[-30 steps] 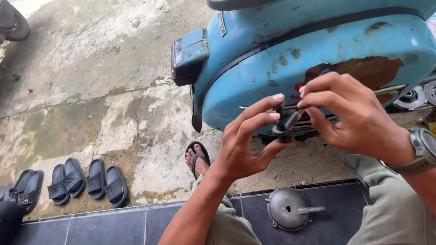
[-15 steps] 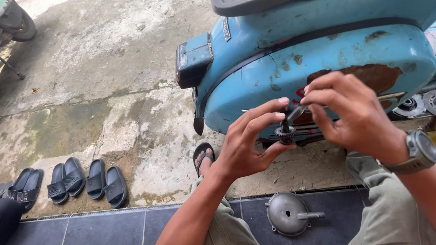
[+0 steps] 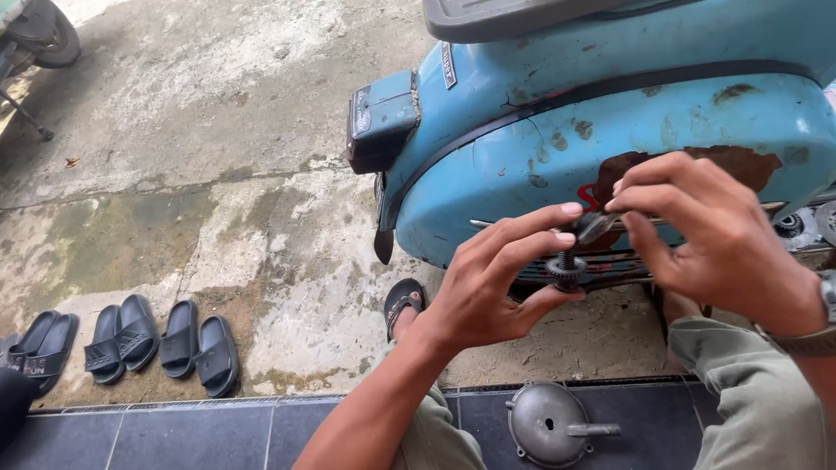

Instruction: Assembling a small gear mechanism, likely a speedometer drive, by fitting a spring and gear onto a shaft.

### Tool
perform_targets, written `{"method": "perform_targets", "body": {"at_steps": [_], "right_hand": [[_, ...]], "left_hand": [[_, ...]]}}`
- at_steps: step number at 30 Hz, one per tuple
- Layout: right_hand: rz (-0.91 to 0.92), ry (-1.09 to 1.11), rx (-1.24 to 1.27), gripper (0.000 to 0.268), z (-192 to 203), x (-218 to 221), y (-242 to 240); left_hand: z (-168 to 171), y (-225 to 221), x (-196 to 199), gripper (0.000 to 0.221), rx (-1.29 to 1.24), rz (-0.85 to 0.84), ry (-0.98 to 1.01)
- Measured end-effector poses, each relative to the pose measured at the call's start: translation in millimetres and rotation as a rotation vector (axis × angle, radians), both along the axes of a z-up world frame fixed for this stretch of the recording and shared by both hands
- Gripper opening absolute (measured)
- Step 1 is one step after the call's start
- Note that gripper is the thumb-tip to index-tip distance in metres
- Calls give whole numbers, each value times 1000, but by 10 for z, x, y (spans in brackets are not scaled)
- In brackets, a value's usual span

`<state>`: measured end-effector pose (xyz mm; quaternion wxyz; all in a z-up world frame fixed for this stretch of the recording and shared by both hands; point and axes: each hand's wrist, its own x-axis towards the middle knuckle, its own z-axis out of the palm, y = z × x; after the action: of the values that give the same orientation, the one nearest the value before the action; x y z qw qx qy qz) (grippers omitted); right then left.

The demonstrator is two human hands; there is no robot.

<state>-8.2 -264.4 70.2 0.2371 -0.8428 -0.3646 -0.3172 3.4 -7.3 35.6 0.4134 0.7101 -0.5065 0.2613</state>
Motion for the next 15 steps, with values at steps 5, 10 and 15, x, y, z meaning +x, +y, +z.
{"method": "perform_targets", "body": {"at_steps": [5, 10, 15], "right_hand": [[14, 2, 26, 10, 25, -7, 63], [14, 35, 41, 11, 22, 47, 81], [45, 42, 33, 13, -96, 9, 166]], "left_hand": [[40, -61, -9, 52, -62, -38, 17], [21, 28, -31, 44, -76, -26, 37], [-92, 133, -17, 45, -54, -42, 59]]}}
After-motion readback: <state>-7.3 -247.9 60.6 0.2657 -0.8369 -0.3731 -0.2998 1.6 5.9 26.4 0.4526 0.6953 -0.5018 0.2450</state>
